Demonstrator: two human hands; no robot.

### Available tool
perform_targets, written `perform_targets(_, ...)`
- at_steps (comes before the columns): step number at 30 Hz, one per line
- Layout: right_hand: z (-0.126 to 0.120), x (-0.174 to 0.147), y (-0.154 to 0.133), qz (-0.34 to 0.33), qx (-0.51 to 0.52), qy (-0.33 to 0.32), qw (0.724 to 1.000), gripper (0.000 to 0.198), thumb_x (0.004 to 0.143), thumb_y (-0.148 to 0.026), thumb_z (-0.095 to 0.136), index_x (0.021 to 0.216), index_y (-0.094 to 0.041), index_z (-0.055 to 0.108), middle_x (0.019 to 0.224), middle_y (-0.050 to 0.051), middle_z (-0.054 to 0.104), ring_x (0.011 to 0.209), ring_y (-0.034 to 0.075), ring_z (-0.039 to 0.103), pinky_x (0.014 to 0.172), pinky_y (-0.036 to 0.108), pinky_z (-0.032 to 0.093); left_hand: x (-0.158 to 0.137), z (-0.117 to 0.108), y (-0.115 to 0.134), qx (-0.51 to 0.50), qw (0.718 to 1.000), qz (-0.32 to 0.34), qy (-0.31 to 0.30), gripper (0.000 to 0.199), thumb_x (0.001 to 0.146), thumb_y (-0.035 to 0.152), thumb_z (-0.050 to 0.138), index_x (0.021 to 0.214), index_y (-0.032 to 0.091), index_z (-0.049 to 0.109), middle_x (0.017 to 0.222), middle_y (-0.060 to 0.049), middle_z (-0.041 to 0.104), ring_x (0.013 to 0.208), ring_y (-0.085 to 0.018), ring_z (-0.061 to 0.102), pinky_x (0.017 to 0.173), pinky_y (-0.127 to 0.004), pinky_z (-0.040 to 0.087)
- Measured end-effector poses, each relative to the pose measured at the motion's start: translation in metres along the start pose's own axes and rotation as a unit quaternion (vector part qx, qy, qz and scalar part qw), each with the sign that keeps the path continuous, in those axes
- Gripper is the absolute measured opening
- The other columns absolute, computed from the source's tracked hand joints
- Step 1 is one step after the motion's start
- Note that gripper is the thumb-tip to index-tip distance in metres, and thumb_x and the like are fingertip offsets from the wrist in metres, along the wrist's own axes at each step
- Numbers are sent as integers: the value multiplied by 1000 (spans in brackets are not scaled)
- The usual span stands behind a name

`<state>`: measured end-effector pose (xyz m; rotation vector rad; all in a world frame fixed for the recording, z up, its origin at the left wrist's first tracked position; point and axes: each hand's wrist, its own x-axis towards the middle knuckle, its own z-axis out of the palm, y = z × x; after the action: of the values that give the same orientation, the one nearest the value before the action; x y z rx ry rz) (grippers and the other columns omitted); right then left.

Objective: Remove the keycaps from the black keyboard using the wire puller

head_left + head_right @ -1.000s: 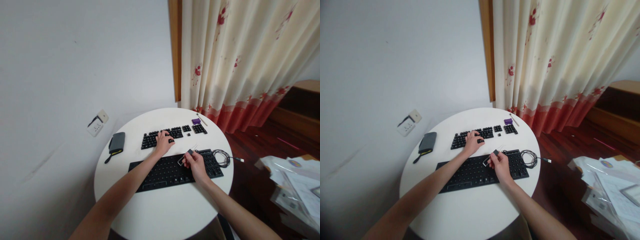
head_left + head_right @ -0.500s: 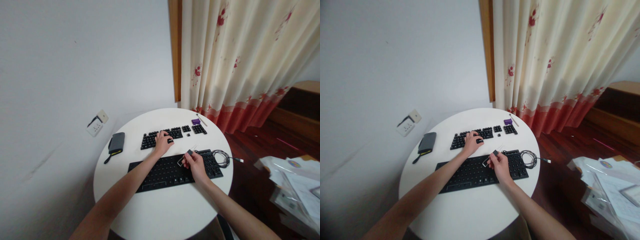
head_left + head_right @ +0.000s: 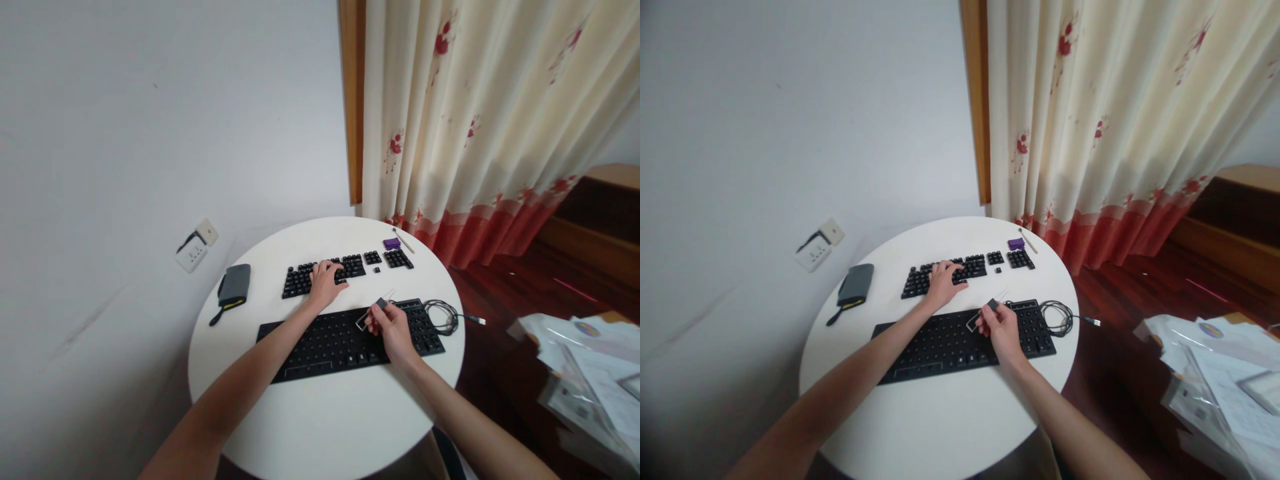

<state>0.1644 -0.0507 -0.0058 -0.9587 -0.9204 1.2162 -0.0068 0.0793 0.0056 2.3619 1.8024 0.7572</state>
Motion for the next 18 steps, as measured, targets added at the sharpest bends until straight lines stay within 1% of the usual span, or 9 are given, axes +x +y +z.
perform_targets(2,-5,-1,-3,-16,-14,-14,1000,35,84,-49,66,77,-15,61,63,2,63,49,10,50,45,21,36,-3,-11,5,-24,999,18,-12,40,78,35,76,115,28,63,119,-6,54,113,-28,44,96,-42,36)
perform_targets(5,-14,-5,-9,-53,-75,-60,994,32,88,-45,62,77,-16,61,66,1,62,52,11,50,49,23,37,-15,-30,17,-70,992,86,-56,24,86,30,67,109,24,65,113,-5,59,109,-25,48,97,-40,37)
perform_targets(7,-19,-9,-11,-72,-138,-102,983,29,90,-41,60,76,-16,61,66,1,60,56,12,51,53,24,39,-29,-43,26,-105,979,144,-104,16,88,27,63,103,21,67,107,-5,62,101,-22,52,95,-36,39)
perform_targets(9,-24,-13,-12,-87,-203,-136,966,27,91,-37,59,75,-16,62,68,1,60,60,13,51,57,25,40,-45,-54,34,-136,962,172,-164,13,91,25,58,98,20,68,98,-3,64,93,-19,56,89,-32,42)
perform_targets(11,-27,-16,-13,-102,-247,-145,953,25,91,-35,58,75,-16,62,70,1,60,63,14,51,59,25,40,-63,-64,40,-153,942,182,-238,14,92,26,55,94,20,68,91,-3,65,83,-17,57,79,-28,43)
perform_targets(13,-28,-16,-13,-108,-265,-130,949,25,92,-35,57,75,-16,61,69,1,59,63,14,51,59,25,39,-78,-71,42,-159,922,183,-302,12,89,30,61,92,19,67,88,-2,65,79,-16,58,73,-27,43)
perform_targets(15,-27,-17,-15,-109,-271,-123,948,25,93,-35,55,75,-16,60,69,1,58,63,14,51,58,25,39,-90,-76,40,-168,913,179,-325,19,82,31,70,96,20,67,94,-2,65,85,-18,58,75,-27,44)
perform_targets(17,-23,-18,-16,-117,-282,-150,940,24,93,-33,54,77,-16,60,70,1,59,64,15,51,60,25,39,-96,-78,36,-184,914,172,-318,26,78,29,74,101,21,65,100,-2,65,90,-19,58,79,-28,45)
perform_targets(18,-20,-18,-17,-123,-291,-172,933,23,93,-31,54,77,-16,60,71,1,59,65,15,51,61,25,39,-98,-79,33,-193,915,166,-312,25,79,27,72,102,21,65,100,-2,65,89,-18,58,79,-27,45)
